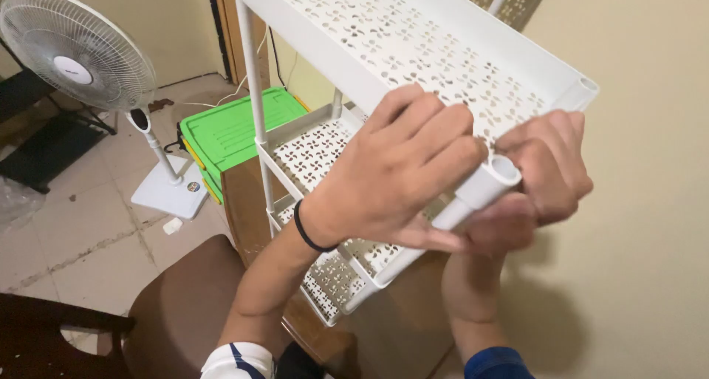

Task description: The person assembles a white plastic three-tier storage shelf by inserting vertical poles into the basket trays and securing them with small white plastic caps. The person works on a wooden table, attaching each pole and then snapping on the caps to lock the structure in place.

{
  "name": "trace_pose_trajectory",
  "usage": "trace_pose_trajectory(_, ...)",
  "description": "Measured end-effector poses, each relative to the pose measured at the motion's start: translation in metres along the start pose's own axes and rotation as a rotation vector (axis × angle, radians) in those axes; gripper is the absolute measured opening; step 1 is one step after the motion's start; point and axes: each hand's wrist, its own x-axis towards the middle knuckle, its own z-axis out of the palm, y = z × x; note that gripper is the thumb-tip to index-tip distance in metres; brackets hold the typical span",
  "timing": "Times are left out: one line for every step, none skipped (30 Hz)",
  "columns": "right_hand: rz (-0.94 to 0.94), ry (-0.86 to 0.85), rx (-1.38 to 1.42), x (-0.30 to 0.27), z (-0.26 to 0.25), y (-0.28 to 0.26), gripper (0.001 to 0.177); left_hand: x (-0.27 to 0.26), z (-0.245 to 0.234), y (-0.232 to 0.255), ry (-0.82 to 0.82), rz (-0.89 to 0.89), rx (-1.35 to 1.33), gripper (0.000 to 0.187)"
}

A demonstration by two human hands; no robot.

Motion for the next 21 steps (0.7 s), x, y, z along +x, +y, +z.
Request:
trace_pose_trajectory(0.018,0.020,0.005,0.000,0.002,-0.003,0.048,-0.001,0.001,0.000,-0.001,-0.006,-0.004,0.068)
trace_pose_trajectory(0.024,0.027,-0.007,0.000,0.002,-0.006,0.047,-0.001,0.002,0.000,0.007,-0.008,0.001,0.067)
trace_pose_trajectory(0.026,0.023,-0.027,0.000,0.003,-0.009,0.046,-0.001,0.003,0.000,0.014,-0.011,0.004,0.065)
trace_pose_trajectory(0.026,0.022,-0.046,0.000,0.003,-0.012,0.045,-0.001,0.004,0.001,0.029,-0.011,0.017,0.064)
trace_pose_trajectory(0.022,0.019,-0.065,0.000,0.003,-0.014,0.044,-0.001,0.005,0.002,0.036,-0.013,0.025,0.063)
trace_pose_trajectory(0.014,0.016,-0.089,-0.001,0.003,-0.017,0.043,-0.001,0.005,0.003,0.044,-0.016,0.034,0.061)
trace_pose_trajectory(0.010,0.014,-0.114,0.000,0.002,-0.018,0.042,0.000,0.006,0.003,0.043,-0.020,0.036,0.060)
trace_pose_trajectory(0.008,0.010,-0.139,0.000,0.002,-0.020,0.041,0.000,0.007,0.003,0.043,-0.024,0.037,0.058)
trace_pose_trajectory(0.007,0.001,-0.165,-0.001,0.002,-0.020,0.041,-0.001,0.008,0.003,0.045,-0.019,0.013,0.056)
trace_pose_trajectory(0.009,-0.007,-0.199,-0.001,0.001,-0.021,0.040,-0.001,0.010,0.004,0.047,-0.015,-0.011,0.055)
trace_pose_trajectory(0.007,-0.016,-0.216,-0.001,0.002,-0.021,0.039,-0.001,0.010,0.002,0.050,-0.009,-0.015,0.053)
trace_pose_trajectory(0.002,-0.020,-0.221,-0.001,0.004,-0.022,0.039,-0.001,0.009,0.001,0.052,-0.003,-0.019,0.052)
trace_pose_trajectory(0.001,-0.028,-0.233,-0.001,0.003,-0.023,0.039,-0.001,0.009,0.001,0.056,0.000,-0.008,0.051)
trace_pose_trajectory(-0.001,-0.038,-0.224,-0.002,0.002,-0.022,0.039,-0.002,0.008,0.001,0.061,0.003,0.001,0.052)
trace_pose_trajectory(-0.002,-0.046,-0.217,-0.004,0.000,-0.022,0.040,-0.001,0.008,0.002,0.065,0.007,0.009,0.052)
trace_pose_trajectory(-0.055,-0.035,-0.170,-0.003,0.000,-0.016,0.040,0.000,0.007,0.002,0.072,0.009,0.014,0.054)
trace_pose_trajectory(-0.069,-0.031,-0.143,-0.004,-0.001,-0.011,0.039,0.001,0.007,0.001,0.079,0.019,0.018,0.055)
trace_pose_trajectory(-0.083,-0.026,-0.116,-0.005,-0.001,-0.006,0.038,0.003,0.007,0.002,0.089,0.010,0.019,0.057)
trace_pose_trajectory(-0.059,-0.027,-0.102,-0.006,-0.002,-0.003,0.036,0.005,0.005,0.003,0.099,0.004,0.024,0.058)
trace_pose_trajectory(-0.035,-0.028,-0.087,-0.008,-0.003,-0.002,0.035,0.006,0.003,0.004,0.109,-0.002,0.030,0.060)
trace_pose_trajectory(-0.012,-0.030,-0.071,-0.009,-0.003,-0.001,0.033,0.007,0.001,0.005,0.113,0.001,0.012,0.064)
